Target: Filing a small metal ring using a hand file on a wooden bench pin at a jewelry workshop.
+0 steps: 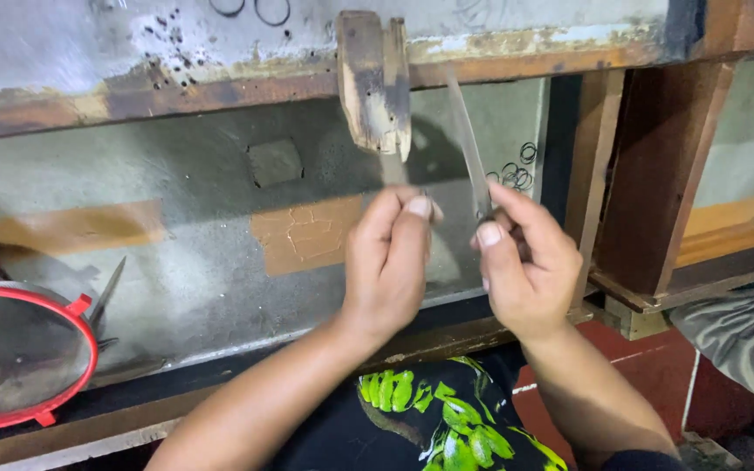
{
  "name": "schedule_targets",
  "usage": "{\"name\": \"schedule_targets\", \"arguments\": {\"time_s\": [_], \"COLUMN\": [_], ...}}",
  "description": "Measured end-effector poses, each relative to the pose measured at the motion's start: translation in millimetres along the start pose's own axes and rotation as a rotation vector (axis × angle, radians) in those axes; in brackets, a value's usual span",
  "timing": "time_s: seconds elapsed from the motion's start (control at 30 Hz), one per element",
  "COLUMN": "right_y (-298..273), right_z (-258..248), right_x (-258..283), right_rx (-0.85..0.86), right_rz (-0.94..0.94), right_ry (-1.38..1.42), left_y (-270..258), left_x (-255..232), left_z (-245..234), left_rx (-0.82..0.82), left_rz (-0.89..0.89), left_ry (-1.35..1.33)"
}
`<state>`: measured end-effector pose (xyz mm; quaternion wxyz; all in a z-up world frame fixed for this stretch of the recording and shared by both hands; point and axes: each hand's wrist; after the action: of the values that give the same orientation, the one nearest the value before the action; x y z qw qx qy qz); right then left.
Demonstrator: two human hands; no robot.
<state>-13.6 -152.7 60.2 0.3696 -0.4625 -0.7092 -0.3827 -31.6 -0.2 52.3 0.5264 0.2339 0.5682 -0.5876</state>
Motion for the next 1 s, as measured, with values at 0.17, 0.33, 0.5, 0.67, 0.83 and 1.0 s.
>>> {"name": "schedule_targets", "arguments": {"time_s": [0.17,0.33,0.5,0.67,0.83,1.0], "right_y": [-19.9,-36.5,-49.5,-54.2,-56.6,-60.1], "right_z": [-4.1,-9.7,-13.4,-18.3,-22.3,-25.2], "right_x": [-2.3,-11.2,-12.1,-5.3,-2.1,-0.9], "right_rx": [-0.052,-0.085,-0.098,-0.094,-0.075,-0.066], "right_rz": [0.038,0.106,0.097,0.105,0.076,0.003], "right_ry": [0.086,0.149,0.189,0.17,0.161,0.188], "left_y": [-27.5,-51.7,-71.5,-82.0,-85.3,-81.1], "left_x": [-10.2,-27.6,-39.5,-41.7,-41.6,-36.8], "left_z": [2.0,2.6,4.6,9.9,11.7,13.0], "left_rx": [0.228,0.34,0.374,0.421,0.465,0.473], "left_rz": [-0.061,-0.029,-0.034,-0.136,-0.219,-0.285], "left_ry": [-0.228,-0.26,-0.252,-0.429,-0.529,-0.595]}}
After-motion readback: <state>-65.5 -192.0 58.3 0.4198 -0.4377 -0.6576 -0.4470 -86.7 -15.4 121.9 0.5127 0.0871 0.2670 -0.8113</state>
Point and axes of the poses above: each hand's wrist, its own y-axis towards the middle knuckle, its own z-axis out of the palm, x = y × z, and after that the axes turned 7 degrees about -z, right-handed
